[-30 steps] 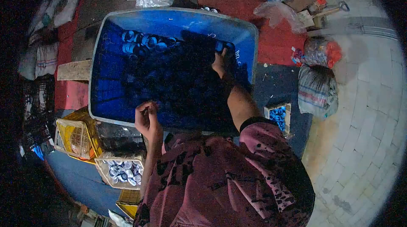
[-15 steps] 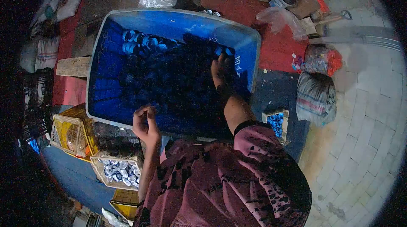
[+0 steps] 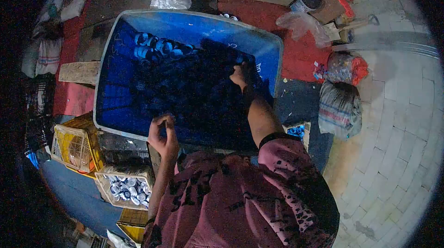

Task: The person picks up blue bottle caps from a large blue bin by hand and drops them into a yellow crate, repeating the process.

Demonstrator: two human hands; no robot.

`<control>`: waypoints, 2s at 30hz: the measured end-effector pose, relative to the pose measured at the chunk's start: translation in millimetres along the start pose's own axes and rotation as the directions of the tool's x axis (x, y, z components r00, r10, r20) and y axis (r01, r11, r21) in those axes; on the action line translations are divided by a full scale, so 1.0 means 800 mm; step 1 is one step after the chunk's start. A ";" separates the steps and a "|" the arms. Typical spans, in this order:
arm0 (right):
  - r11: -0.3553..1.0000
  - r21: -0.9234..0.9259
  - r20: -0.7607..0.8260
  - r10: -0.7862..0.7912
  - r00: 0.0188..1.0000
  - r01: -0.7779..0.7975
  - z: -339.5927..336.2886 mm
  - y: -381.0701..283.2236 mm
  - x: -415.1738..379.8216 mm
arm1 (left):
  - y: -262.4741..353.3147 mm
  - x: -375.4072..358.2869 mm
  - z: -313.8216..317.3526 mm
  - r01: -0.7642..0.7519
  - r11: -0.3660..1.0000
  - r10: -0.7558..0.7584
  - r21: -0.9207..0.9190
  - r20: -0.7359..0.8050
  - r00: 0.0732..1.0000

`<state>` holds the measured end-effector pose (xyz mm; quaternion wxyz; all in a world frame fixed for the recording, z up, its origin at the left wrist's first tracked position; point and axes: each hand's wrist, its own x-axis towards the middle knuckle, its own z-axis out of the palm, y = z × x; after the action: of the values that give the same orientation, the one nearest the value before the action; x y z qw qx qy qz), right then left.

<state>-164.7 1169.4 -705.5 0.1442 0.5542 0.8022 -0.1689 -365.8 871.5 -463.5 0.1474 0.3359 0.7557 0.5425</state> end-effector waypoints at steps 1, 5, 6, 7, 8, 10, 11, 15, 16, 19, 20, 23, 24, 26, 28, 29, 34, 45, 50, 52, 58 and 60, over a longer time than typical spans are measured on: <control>0.999 0.040 0.032 0.022 0.999 -0.024 -0.012 -0.004 -0.009 | 0.001 0.001 -0.001 -0.005 1.000 0.005 -0.004 0.001 1.000; 0.963 0.259 0.057 0.063 0.996 -0.076 -0.023 -0.001 -0.021 | 0.006 0.002 -0.004 0.017 0.999 -0.017 -0.029 0.008 1.000; 0.938 0.330 0.120 0.068 0.990 -0.105 -0.055 -0.013 -0.033 | 0.005 0.001 -0.004 0.032 0.999 -0.032 -0.039 0.012 0.999; 0.897 0.422 0.158 0.072 0.985 -0.133 -0.065 -0.016 -0.036 | 0.004 0.001 -0.004 0.050 0.997 -0.050 -0.062 0.008 0.999; 0.846 0.506 0.196 0.075 0.978 -0.167 -0.075 -0.019 -0.039 | 0.003 0.001 -0.004 0.068 0.994 -0.068 -0.086 0.006 0.998; 0.685 0.697 0.220 0.080 0.972 -0.214 -0.078 -0.016 -0.038 | -0.001 0.002 -0.003 0.151 0.977 -0.147 -0.152 0.034 0.989; 0.617 0.760 0.182 0.099 0.978 -0.204 -0.077 -0.017 -0.038 | -0.003 0.003 -0.004 0.218 0.957 -0.209 -0.189 0.067 0.976; 0.602 0.794 0.059 0.060 0.996 -0.083 -0.101 -0.051 -0.052 | -0.006 0.028 -0.011 0.511 0.735 -0.426 -0.445 0.284 0.859; 0.662 0.749 0.037 0.013 0.999 -0.037 -0.105 -0.058 -0.050 | -0.009 0.038 -0.011 0.571 0.653 -0.475 -0.497 0.317 0.821; 0.166 0.972 -0.146 -0.129 0.981 0.166 -0.103 -0.092 -0.085 | -0.020 0.065 -0.004 0.670 0.434 -0.558 -0.602 0.404 0.724; 0.013 0.976 -0.212 -0.189 0.959 0.218 -0.107 -0.105 -0.097 | -0.019 0.071 0.003 0.679 0.400 -0.560 -0.616 0.422 0.713; -0.118 0.983 -0.162 -0.204 0.966 0.140 -0.161 -0.170 -0.165 | -0.016 0.087 0.027 0.717 0.200 -0.516 -0.668 0.551 0.656; -0.082 0.965 -0.260 -0.205 0.943 0.249 -0.164 -0.185 -0.176 | -0.013 0.090 0.033 0.729 0.115 -0.482 -0.675 0.603 0.635; -0.009 0.889 -0.449 -0.210 0.868 0.458 -0.169 -0.209 -0.193 | 0.005 0.091 0.038 0.616 0.147 -0.352 -0.774 0.541 0.764; 0.221 0.755 -0.582 -0.208 0.786 0.617 -0.192 -0.230 -0.214 | 0.013 0.094 0.043 0.504 0.175 -0.254 -0.846 0.456 0.853; 0.334 0.662 -0.639 -0.217 0.738 0.671 -0.197 -0.236 -0.222 | 0.015 0.094 0.040 0.494 0.172 -0.226 -0.852 0.454 0.862; 0.161 0.616 -0.739 -0.219 0.637 0.771 -0.181 -0.244 -0.218 | 0.033 0.102 0.025 0.448 0.190 -0.143 -0.873 0.427 0.893; 0.105 0.822 -0.568 0.089 0.818 0.560 -0.205 -0.271 -0.238 | 0.037 0.106 0.042 0.472 0.139 -0.222 -0.870 0.437 0.871; 0.135 0.798 -0.602 0.134 0.787 0.588 -0.198 -0.267 -0.230 | 0.044 0.108 0.046 0.484 0.213 -0.227 -0.848 0.439 0.869; 0.201 0.776 -0.627 0.140 0.766 0.598 -0.199 -0.265 -0.230 | 0.047 0.106 0.047 0.488 0.216 -0.231 -0.846 0.441 0.867; 0.251 0.783 -0.615 0.172 0.769 0.569 -0.196 -0.265 -0.222 | 0.048 0.102 0.059 0.470 0.254 -0.216 -0.845 0.425 0.879; 0.219 0.800 -0.594 0.158 0.789 0.559 -0.199 -0.263 -0.222 | 0.050 0.102 0.061 0.464 0.276 -0.227 -0.841 0.412 0.882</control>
<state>-307.6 1020.0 -464.4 -0.4926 0.4271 0.5964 -0.4682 -383.0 968.6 -432.8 0.5035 0.0757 0.3519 0.7855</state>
